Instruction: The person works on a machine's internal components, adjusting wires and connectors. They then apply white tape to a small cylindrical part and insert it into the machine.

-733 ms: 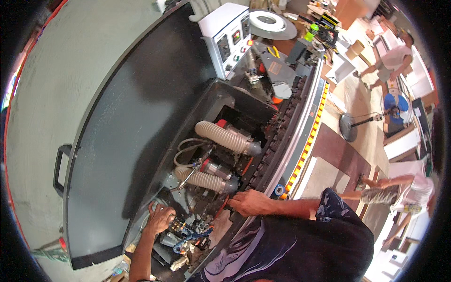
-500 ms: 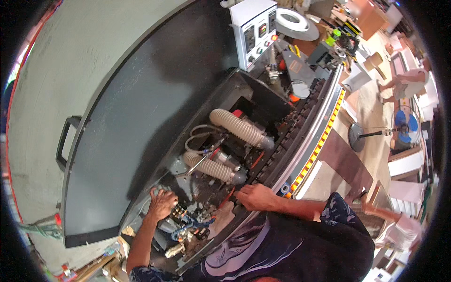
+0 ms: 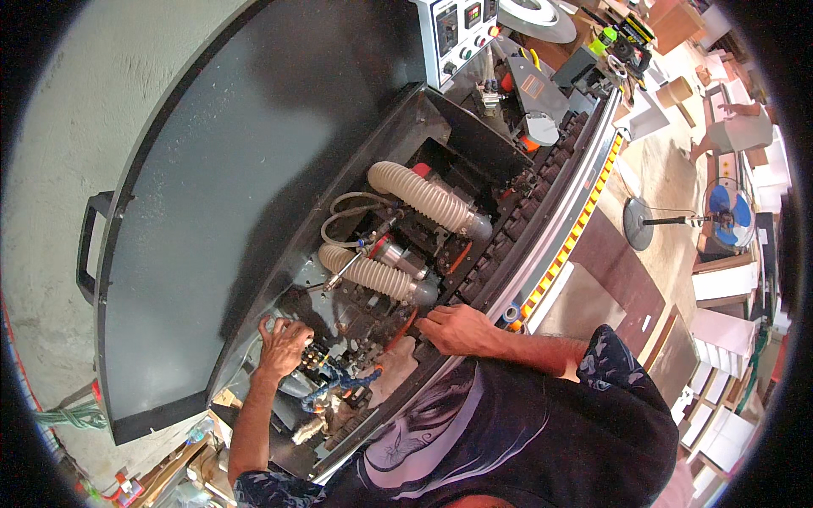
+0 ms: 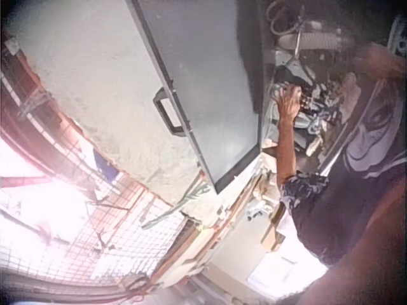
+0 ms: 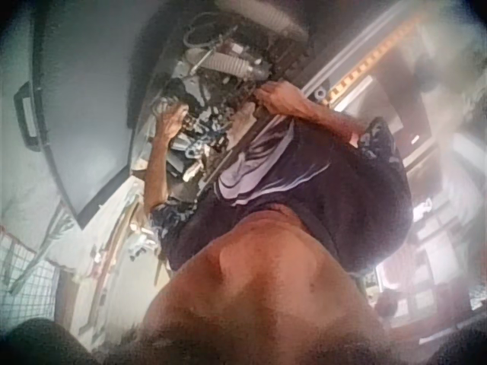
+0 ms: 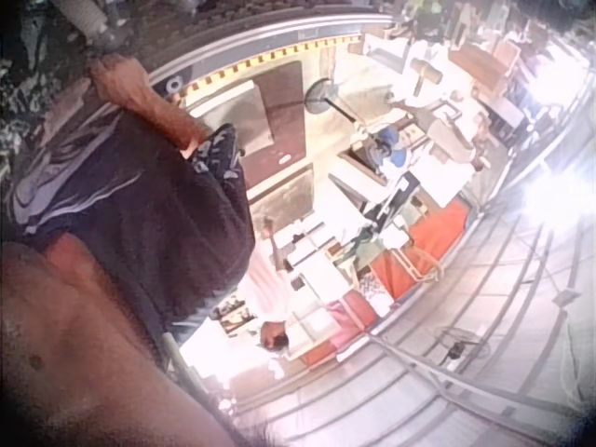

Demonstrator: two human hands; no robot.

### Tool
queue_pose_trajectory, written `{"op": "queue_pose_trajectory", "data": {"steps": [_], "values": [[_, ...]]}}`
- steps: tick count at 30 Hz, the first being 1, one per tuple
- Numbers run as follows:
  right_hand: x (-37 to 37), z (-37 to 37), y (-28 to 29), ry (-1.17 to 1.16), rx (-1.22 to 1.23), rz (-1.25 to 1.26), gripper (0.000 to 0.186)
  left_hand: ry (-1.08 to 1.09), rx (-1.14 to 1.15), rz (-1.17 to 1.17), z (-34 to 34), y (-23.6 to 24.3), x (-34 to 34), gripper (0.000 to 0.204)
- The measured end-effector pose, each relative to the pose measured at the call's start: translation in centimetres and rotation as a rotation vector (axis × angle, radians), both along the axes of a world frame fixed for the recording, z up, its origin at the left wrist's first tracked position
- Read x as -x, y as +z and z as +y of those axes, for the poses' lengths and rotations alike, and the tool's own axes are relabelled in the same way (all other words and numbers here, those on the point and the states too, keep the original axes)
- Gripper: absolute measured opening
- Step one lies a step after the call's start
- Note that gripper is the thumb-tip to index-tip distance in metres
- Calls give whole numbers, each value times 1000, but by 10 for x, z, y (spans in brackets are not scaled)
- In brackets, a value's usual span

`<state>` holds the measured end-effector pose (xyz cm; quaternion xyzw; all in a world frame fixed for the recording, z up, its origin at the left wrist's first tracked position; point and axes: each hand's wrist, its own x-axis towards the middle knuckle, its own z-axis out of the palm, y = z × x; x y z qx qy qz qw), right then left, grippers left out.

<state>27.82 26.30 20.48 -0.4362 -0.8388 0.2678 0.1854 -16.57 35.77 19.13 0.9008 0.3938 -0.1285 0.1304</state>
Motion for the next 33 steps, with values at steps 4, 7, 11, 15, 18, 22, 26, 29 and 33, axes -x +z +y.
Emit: {"op": "queue_pose_trajectory", "data": {"steps": [4, 7, 11, 15, 18, 22, 26, 29, 33], "values": [[2, 0, 5, -12, 17, -12, 23, 6, 3, 120, -1, 2, -4, 21], [1, 2, 3, -21, 15, -1, 20, 85, 109, -92, 3, 9, -8, 22], [3, 1, 2, -26, 28, 3, 19, 116, 171, -9, 6, 15, -5, 17], [4, 1, -4, 29, 54, -9, 23, 79, -9, 60, -14, 2, 4, 28], [5, 0, -9, 18, 46, 33, 27, 73, -55, 113, -9, -13, 6, 28], [10, 5, 8, -36, 70, 15, 29, 169, 192, 70, 8, 6, -3, 23], [13, 10, 9, -15, 82, 33, 28, 171, 288, -12, 10, 12, 5, 19], [13, 10, 9, -10, 120, 17, 28, 188, 322, 4, 11, 13, 3, 17], [14, 13, 12, -6, 146, -7, 28, 75, 180, 81, 9, -8, 12, 18]]}}
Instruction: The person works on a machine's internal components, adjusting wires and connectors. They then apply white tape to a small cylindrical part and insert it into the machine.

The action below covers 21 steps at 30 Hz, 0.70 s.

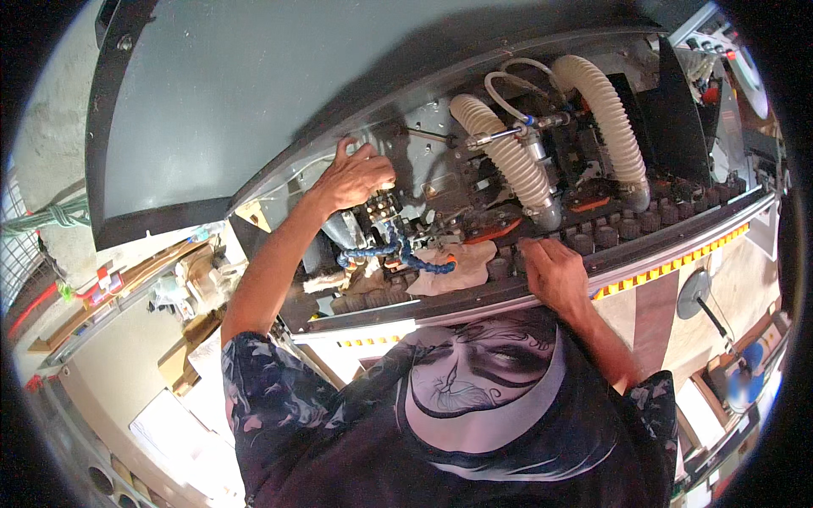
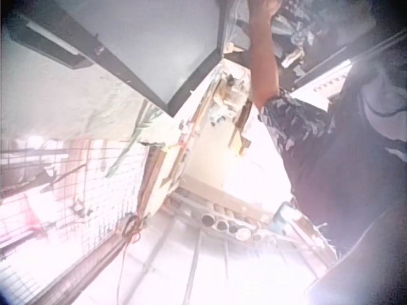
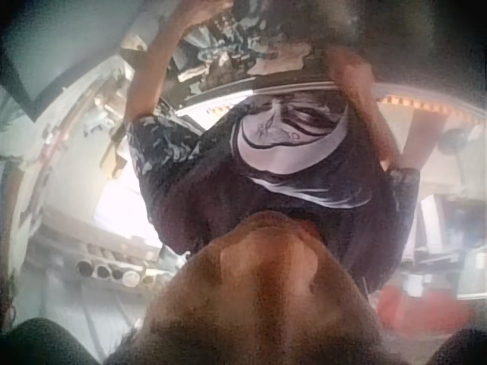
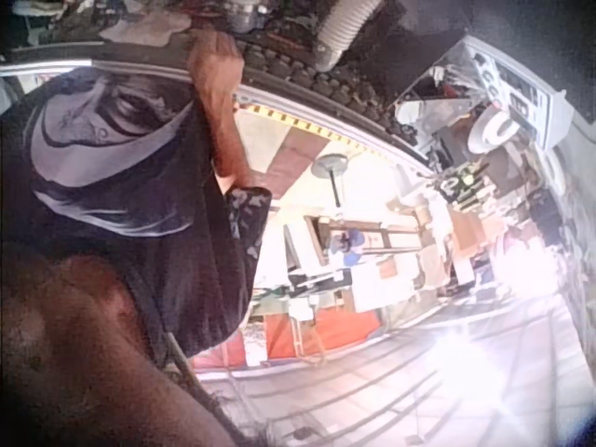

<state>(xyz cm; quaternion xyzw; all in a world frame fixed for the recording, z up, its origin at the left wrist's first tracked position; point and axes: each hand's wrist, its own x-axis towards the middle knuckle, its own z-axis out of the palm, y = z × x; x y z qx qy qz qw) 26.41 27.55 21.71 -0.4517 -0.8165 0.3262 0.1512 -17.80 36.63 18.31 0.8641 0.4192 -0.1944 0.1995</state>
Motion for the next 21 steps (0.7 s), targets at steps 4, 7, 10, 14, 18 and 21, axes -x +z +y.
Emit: {"op": "queue_pose_trajectory", "data": {"steps": [4, 7, 10, 14, 18, 21], "values": [[0, 0, -8, 0, -51, 15, 31, 159, 12, -192, -3, 4, 0, 24], [0, 2, -6, 26, -22, -18, 30, 183, 70, -160, -2, 16, -2, 29], [0, 1, -9, 32, -14, -46, 32, 99, 68, -57, 5, 14, -3, 27], [0, 1, -11, 37, -17, -47, 34, 98, 53, -15, 3, 11, -5, 24], [1, 1, -9, 43, 22, -81, 36, 172, 57, -111, -4, 9, 0, 18], [1, 2, -11, 46, 17, -65, 37, 140, 146, -65, 7, 19, -4, 21]]}}
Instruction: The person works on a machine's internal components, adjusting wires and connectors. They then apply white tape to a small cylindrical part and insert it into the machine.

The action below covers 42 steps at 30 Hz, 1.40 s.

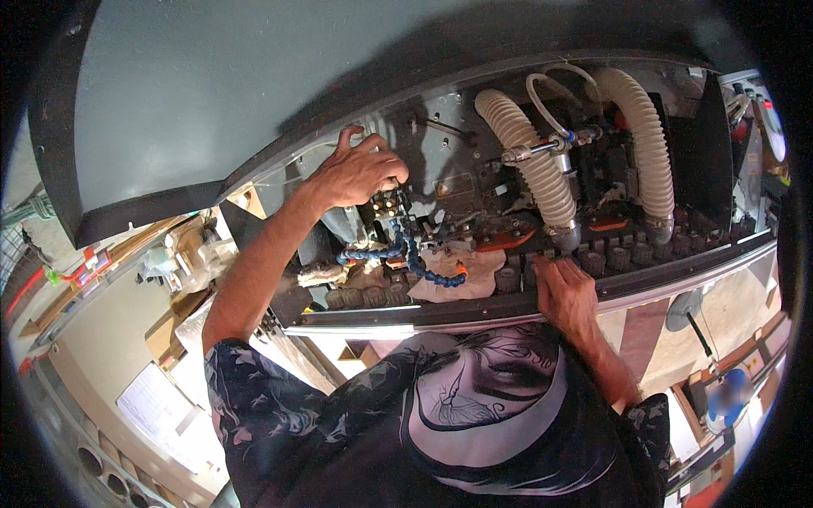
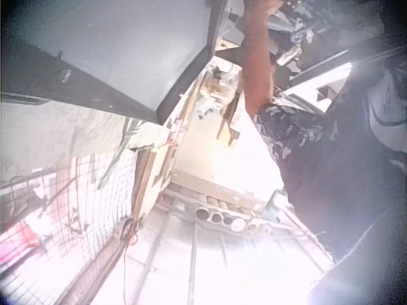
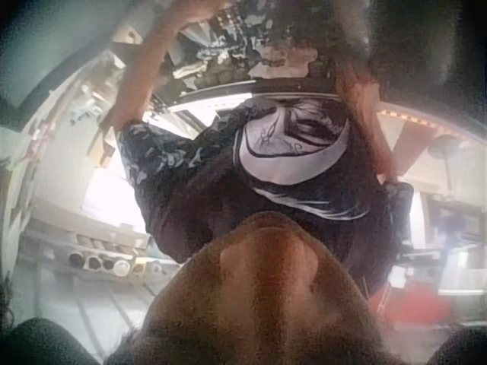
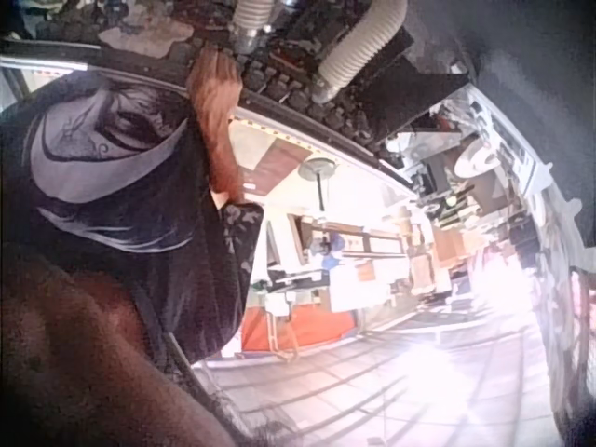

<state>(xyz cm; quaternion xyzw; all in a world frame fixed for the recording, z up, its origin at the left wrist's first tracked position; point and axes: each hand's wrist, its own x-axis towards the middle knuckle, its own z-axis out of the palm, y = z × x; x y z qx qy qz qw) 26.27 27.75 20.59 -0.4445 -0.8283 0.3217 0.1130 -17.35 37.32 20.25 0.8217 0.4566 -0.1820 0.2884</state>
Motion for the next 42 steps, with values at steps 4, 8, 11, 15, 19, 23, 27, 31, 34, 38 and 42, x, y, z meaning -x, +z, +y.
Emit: {"op": "queue_pose_trajectory", "data": {"steps": [4, 8, 11, 15, 19, 23, 27, 31, 34, 38, 42], "values": [[0, 0, 0, -1, -5, 3, 38, -83, -11, 71, 2, -8, 5, 26], [0, 1, -1, 4, 9, -10, 41, -52, -20, 46, 0, -14, 4, 24], [2, 3, 0, 3, 28, -17, 37, 59, 9, -43, -3, -12, 3, 21], [7, 8, 5, -4, 43, -5, 25, -26, 105, 10, 10, -5, 2, 20], [5, 3, 1, -14, 55, -37, 25, -80, -2, 37, 5, -15, 6, 20], [4, 3, -1, -2, 59, -47, 28, 11, 5, -47, 5, -13, 4, 27], [4, 3, -4, 5, 45, -22, 32, -42, 128, 26, 18, 2, -2, 29], [3, 2, -4, 1, 61, -30, 34, -155, -19, 31, 10, -15, 8, 21], [4, 4, -1, 4, 66, -25, 34, -43, 26, 33, 9, -13, 4, 25], [4, 2, -3, -2, 71, -25, 34, 14, 68, -48, 10, -3, 1, 18], [3, 3, -2, 5, 61, -27, 34, -56, 134, 45, 17, -1, -1, 17]]}}
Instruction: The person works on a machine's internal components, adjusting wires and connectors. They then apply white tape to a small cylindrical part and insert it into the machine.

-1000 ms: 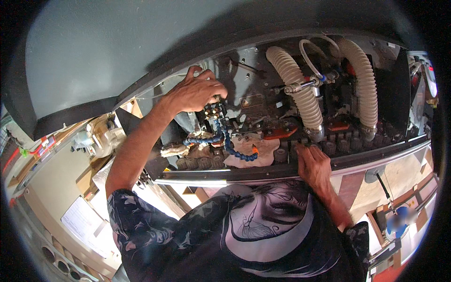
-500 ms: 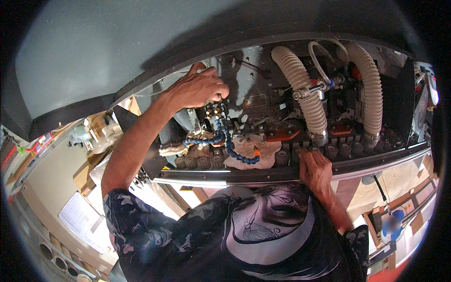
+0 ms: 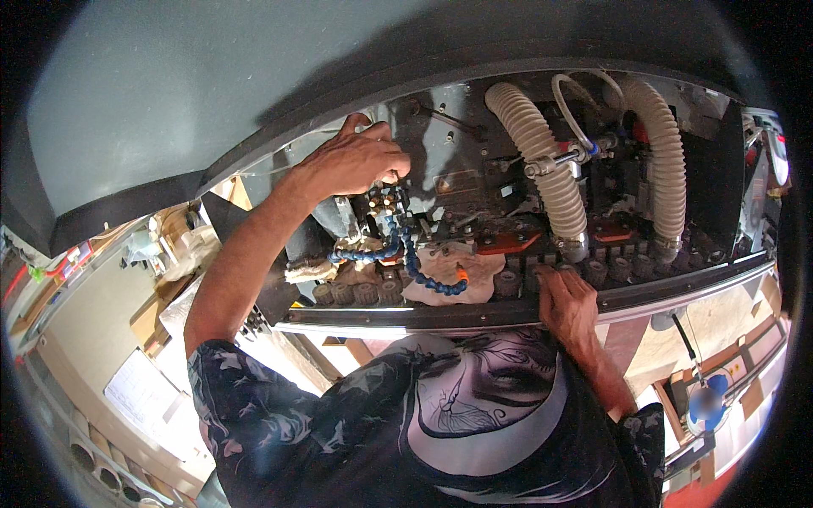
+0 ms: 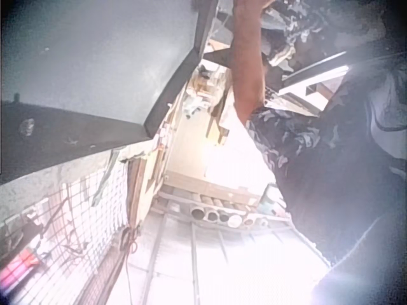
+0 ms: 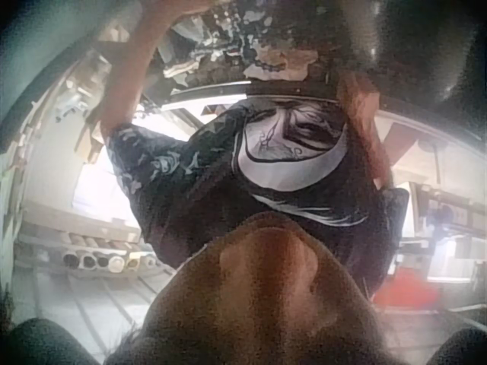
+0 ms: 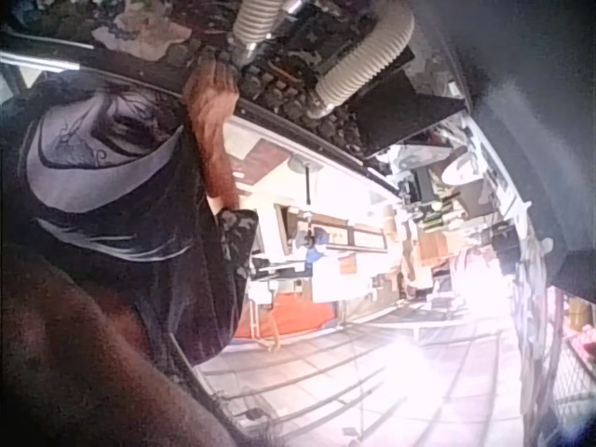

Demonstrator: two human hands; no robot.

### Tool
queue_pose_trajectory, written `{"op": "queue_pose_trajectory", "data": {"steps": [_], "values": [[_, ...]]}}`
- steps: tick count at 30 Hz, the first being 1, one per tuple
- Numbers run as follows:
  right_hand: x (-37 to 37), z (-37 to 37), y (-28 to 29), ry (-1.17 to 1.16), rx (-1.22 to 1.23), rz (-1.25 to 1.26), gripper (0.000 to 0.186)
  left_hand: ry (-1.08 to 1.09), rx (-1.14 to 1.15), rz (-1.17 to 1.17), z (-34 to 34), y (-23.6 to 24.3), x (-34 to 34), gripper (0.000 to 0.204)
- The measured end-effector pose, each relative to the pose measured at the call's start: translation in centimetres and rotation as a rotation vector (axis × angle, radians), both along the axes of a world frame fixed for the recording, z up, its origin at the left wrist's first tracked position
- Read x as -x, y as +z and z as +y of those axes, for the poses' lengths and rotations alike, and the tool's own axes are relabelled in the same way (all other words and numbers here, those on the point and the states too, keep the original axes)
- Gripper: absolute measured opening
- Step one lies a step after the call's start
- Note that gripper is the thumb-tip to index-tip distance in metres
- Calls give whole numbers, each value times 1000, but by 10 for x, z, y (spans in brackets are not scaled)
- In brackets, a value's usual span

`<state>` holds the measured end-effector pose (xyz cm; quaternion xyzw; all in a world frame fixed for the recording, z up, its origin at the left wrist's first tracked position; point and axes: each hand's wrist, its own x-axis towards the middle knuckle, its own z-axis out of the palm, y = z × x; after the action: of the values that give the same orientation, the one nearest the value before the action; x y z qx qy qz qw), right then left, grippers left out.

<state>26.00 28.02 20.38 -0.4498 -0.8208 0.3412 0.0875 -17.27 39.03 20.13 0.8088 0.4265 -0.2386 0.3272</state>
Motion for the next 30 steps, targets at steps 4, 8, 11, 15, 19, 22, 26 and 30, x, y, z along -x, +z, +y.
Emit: {"op": "queue_pose_trajectory", "data": {"steps": [4, 8, 11, 15, 19, 22, 26, 30], "values": [[0, 0, 4, -16, 29, -14, 25, -53, -69, 4, -6, -11, 6, 19], [3, 1, 2, -11, 7, -3, 25, 8, -120, -85, -10, -13, 10, 19], [4, 3, 4, -9, 21, -14, 24, 46, -68, -84, -8, -6, 5, 19], [4, 3, 4, -6, 19, -21, 24, 17, -36, -65, -3, -5, 4, 20], [3, 3, 4, -13, 16, -26, 25, -46, -105, -14, -4, -14, 9, 19], [5, 3, 6, -23, 8, -10, 25, -40, -136, -80, -3, -15, 11, 17], [2, 0, 3, -38, -1, 4, 25, 165, -183, -134, -8, -1, 3, 21], [-1, 0, 7, -40, 14, 15, 26, 449, -381, -290, -21, 41, -27, 17]]}}
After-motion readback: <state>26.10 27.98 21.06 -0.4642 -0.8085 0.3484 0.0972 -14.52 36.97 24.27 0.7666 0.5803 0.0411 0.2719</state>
